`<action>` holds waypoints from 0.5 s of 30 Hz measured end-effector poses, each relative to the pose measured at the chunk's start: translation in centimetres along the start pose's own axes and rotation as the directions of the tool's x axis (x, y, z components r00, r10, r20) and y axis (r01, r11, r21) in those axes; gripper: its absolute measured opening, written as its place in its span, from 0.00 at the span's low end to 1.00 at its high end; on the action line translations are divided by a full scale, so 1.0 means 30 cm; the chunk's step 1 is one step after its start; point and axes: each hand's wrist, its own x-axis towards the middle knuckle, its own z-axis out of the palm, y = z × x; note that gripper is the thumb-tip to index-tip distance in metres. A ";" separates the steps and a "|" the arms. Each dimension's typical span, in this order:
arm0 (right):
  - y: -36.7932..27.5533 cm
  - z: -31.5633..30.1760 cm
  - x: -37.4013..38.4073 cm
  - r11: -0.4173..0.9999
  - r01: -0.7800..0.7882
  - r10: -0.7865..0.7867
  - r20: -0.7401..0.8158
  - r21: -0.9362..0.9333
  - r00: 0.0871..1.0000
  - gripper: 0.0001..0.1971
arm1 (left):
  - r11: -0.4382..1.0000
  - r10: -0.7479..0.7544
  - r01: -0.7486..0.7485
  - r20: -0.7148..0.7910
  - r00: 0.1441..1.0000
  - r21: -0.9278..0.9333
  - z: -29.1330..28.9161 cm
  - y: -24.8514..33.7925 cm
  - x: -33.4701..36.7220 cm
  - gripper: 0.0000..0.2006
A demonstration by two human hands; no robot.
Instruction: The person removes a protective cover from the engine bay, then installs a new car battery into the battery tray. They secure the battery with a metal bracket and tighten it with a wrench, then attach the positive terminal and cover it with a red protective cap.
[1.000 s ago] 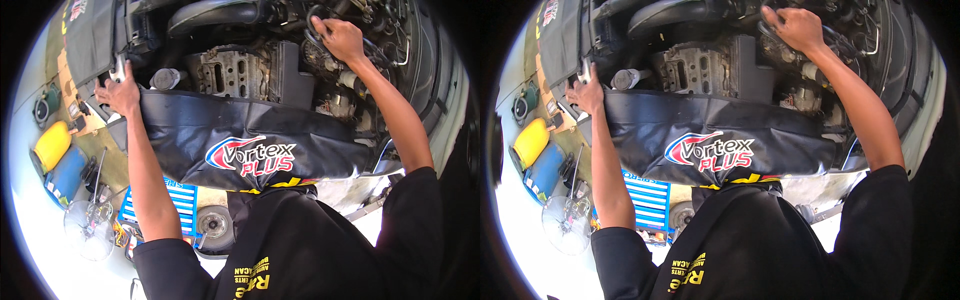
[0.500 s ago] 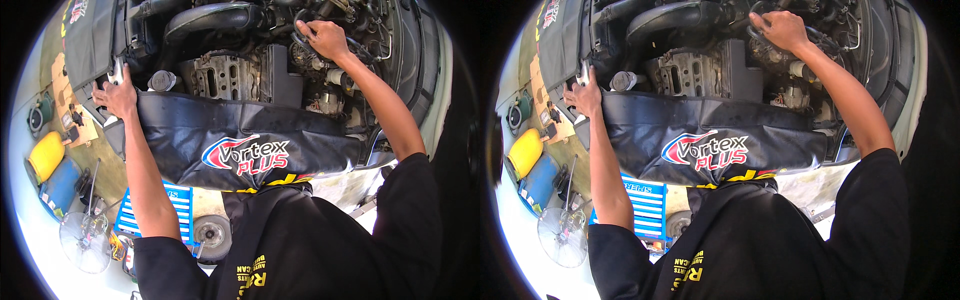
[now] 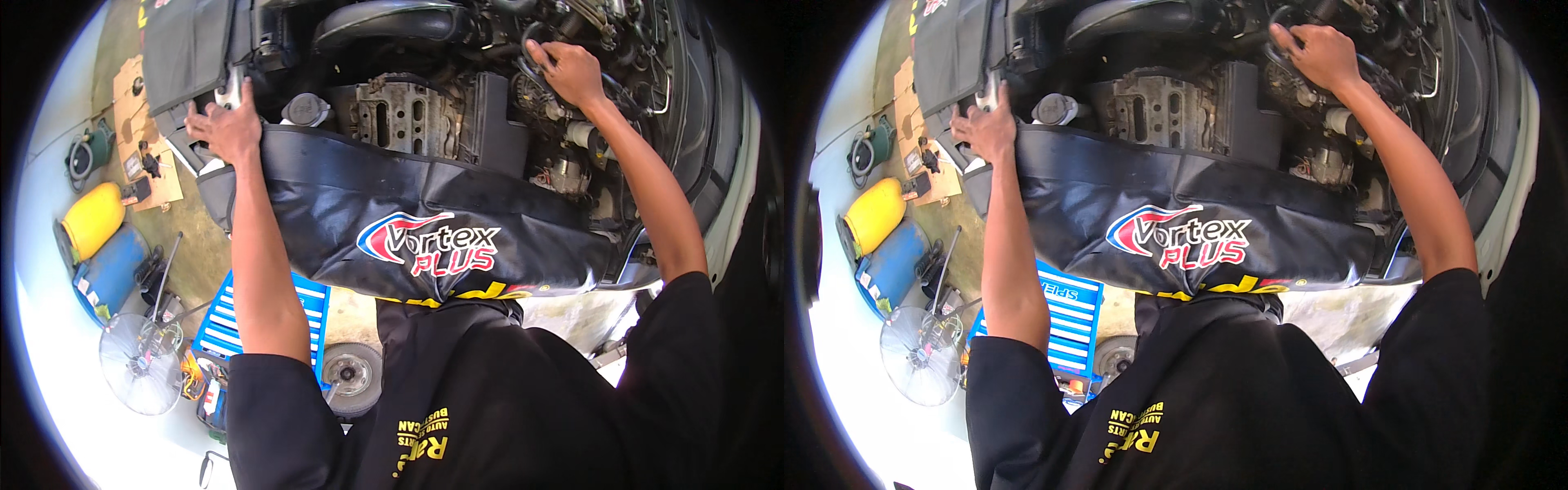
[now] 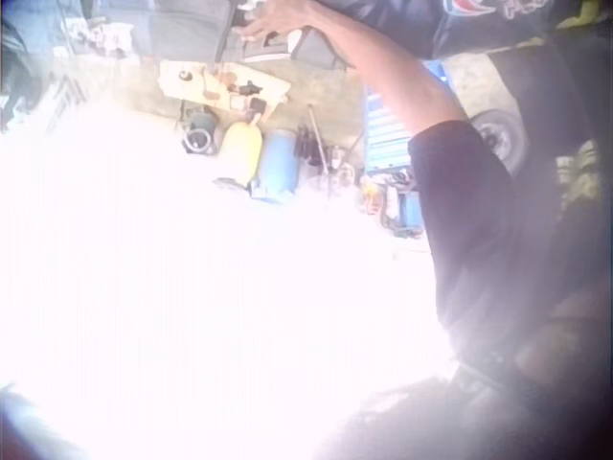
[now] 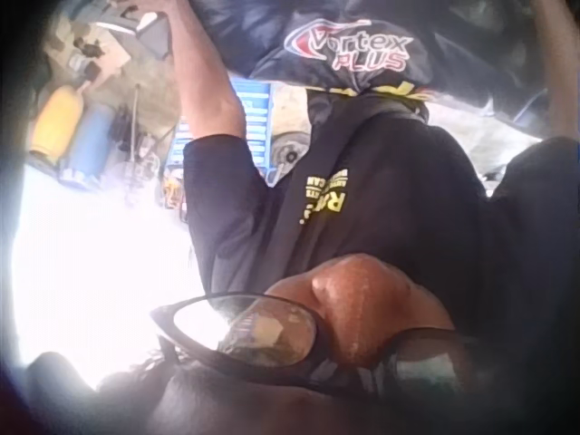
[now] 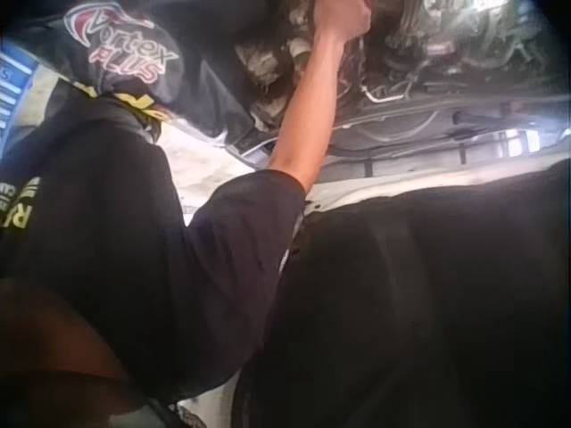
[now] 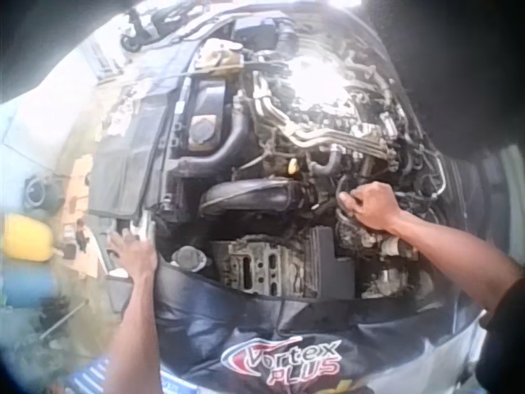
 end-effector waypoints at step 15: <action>-0.032 0.016 -0.010 0.995 0.009 -0.002 -0.065 0.095 0.998 0.26 | 0.994 0.002 -0.005 -0.031 1.000 -0.109 -0.044 -0.036 -0.025 0.38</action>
